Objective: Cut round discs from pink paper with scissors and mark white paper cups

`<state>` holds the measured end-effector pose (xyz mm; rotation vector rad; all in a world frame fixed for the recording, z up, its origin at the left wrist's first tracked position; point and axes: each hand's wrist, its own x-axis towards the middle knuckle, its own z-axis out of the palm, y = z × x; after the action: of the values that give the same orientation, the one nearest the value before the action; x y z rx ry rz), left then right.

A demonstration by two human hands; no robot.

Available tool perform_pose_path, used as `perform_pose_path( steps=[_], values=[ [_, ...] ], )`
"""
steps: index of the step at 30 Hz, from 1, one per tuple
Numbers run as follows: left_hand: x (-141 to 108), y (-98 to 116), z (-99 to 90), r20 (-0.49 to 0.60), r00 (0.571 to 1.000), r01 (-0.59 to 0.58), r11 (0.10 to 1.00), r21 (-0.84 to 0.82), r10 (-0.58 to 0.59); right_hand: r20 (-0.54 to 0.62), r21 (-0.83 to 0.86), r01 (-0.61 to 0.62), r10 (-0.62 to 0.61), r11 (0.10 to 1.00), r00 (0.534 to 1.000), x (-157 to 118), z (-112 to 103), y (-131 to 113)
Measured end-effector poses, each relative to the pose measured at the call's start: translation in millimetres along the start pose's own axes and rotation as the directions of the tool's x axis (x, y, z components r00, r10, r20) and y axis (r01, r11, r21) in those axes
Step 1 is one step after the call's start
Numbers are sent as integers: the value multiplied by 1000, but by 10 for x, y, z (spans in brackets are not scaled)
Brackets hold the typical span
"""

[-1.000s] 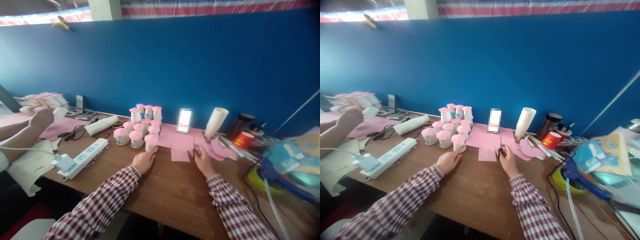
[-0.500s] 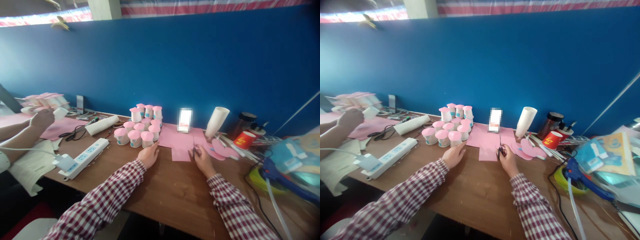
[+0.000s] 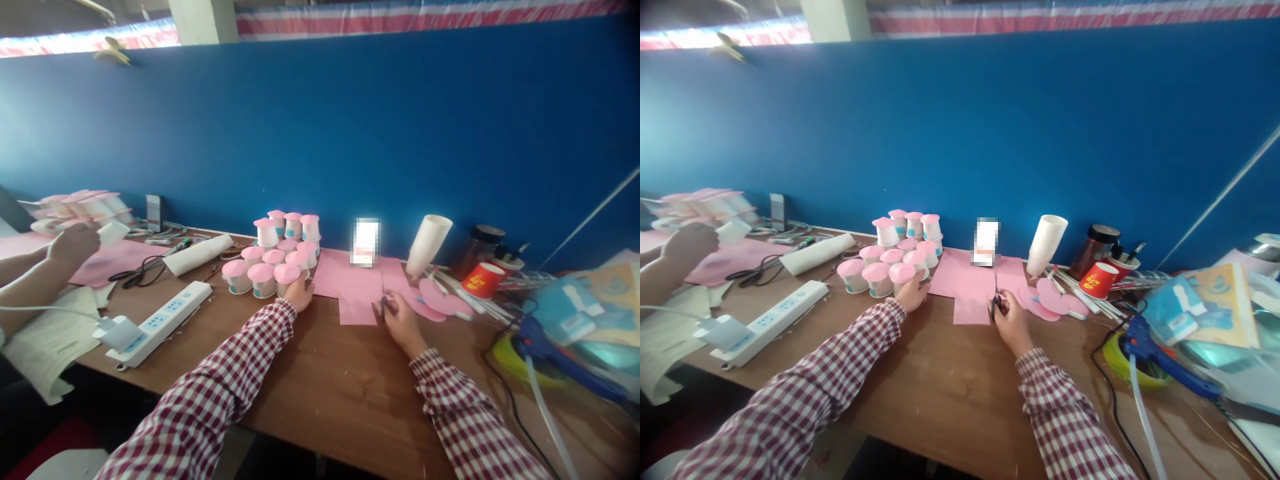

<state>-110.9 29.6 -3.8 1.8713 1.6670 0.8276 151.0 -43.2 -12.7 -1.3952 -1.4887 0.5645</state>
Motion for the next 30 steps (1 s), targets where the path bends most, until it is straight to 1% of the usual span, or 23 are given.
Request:
perform_pose_path(
  steps=[2, 4, 6, 8, 11, 13, 15, 17, 19, 20, 23, 27, 30],
  values=[
    [27, -58, -2, 40, 999, 8, 1000, -18, -7, 2, 14, -3, 3, 1000, 1000, 0, 1, -8],
    [47, -99, -8, 46, 999, 13, 999, -41, -11, 1, 17, 0, 0, 1000, 1000, 0, 1, -7],
    [49, -111, -27, 43, 999, 15, 998, -60, -13, 5, 17, 3, -3, 1000, 1000, 2, 0, 2],
    [23, -91, -55, 68, 998, 12, 998, -69, -8, 8, 18, 5, -5, 1000, 1000, 4, 1, 14],
    [-68, -16, -80, 146, 988, -44, 998, -45, 50, 2, 4, 6, -6, 1000, 1000, 4, 3, 22],
    [-154, 54, -59, 144, 983, -113, 993, -17, 114, 2, -1, 7, -7, 1000, 1000, 1, 3, 15],
    [-244, 138, 1, 86, 985, -152, 988, 30, 149, 7, -3, 7, -7, 1000, 1000, -4, 2, -3],
    [-318, 235, 92, 24, 988, -156, 982, 104, 154, 9, -6, 1, -1, 1000, 1000, -9, 0, -28],
    [-362, 340, 200, -6, 985, -171, 972, 160, 174, 9, -8, -5, 5, 1000, 1000, -13, -3, -52],
    [-371, 392, 254, -3, 984, -177, 967, 182, 181, 10, -8, -6, 6, 1000, 1000, -14, -5, -60],
    [-360, 514, 396, -27, 977, -197, 947, 252, 210, 18, -2, -12, 12, 1000, 1000, -11, -10, -68],
    [-323, 547, 509, -53, 971, -201, 920, 338, 232, -26, -2, -12, 12, 1000, 1000, -6, -4, -48],
    [-304, 495, 553, -26, 966, -230, 897, 377, 258, -67, 16, -25, 26, 1000, 997, -16, 18, -29]
  ],
)
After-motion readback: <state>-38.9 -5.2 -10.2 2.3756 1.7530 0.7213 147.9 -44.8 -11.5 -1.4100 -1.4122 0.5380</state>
